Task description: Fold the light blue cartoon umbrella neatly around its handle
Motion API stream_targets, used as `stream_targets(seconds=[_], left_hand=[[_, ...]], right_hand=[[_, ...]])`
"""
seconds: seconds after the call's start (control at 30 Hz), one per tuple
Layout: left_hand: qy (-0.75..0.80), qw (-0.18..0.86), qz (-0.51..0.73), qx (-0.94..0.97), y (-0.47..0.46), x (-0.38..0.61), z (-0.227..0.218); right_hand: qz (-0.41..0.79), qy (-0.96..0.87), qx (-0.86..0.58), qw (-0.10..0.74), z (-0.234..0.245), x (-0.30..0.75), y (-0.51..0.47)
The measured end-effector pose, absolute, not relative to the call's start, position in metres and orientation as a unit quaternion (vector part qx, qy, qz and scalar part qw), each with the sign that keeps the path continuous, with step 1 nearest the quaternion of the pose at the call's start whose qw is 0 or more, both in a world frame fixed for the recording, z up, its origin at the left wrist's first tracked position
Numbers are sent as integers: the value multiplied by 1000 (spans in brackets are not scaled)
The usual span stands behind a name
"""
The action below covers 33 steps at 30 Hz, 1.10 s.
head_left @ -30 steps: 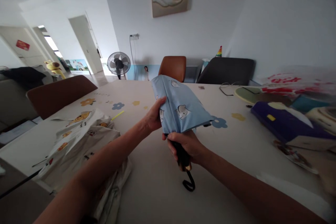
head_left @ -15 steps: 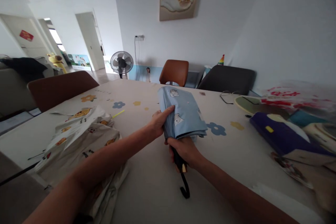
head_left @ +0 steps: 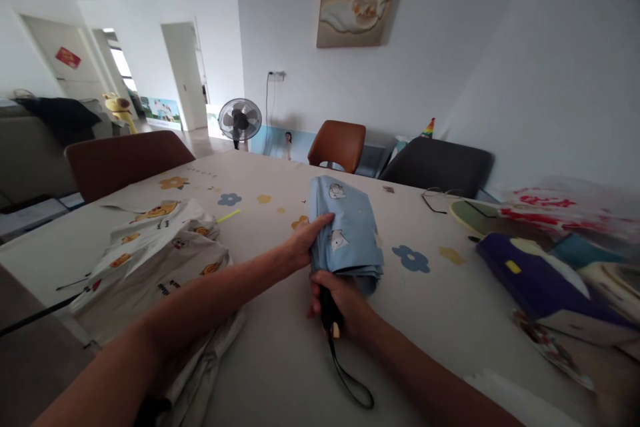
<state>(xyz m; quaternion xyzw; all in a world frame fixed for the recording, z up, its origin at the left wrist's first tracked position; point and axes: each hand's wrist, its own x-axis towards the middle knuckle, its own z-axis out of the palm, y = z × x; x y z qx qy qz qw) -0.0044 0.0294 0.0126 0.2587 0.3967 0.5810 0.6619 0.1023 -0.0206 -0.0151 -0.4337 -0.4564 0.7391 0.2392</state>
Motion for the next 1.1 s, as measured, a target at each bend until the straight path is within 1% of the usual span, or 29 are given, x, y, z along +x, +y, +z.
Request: stream_targets(seconds=[0.1,0.43,0.53,0.6,0.67,0.73,0.77,0.83,0.93,1.03,1.1], left_hand=[[396,669,577,249,32,-6,11],[404,722,522,207,34,-9,2],[421,705,514,250,39,-12,-1],[474,628,541,297,42,-14,2],[528,481,610,343,42,-15,11],[528,340,668,399,39,-12,25],[508,303,676,440,36,-8,32],[451,306,633,550,30,6,47],[381,346,492,703,30,36,60],[343,358,362,790,48,64,60],[337,332,293,831,66,77,57]], right_hand=[[729,-466,-442,234,-14,101,-19],[769,-417,-439,206,-8,98,-18],[752,-425,-450,227,-8,97,-18],[743,-422,-457,246,-7,97,-17],[756,-393,-456,255,-8,97,-14],[786,-348,-439,261,-9,97,-11],[800,-328,-428,265,-9,98,-10],[815,-307,-408,275,-9,99,-8],[817,-308,-398,281,-6,100,-10],[811,-317,-413,268,0,101,-14],[801,-328,-430,257,3,101,-16]])
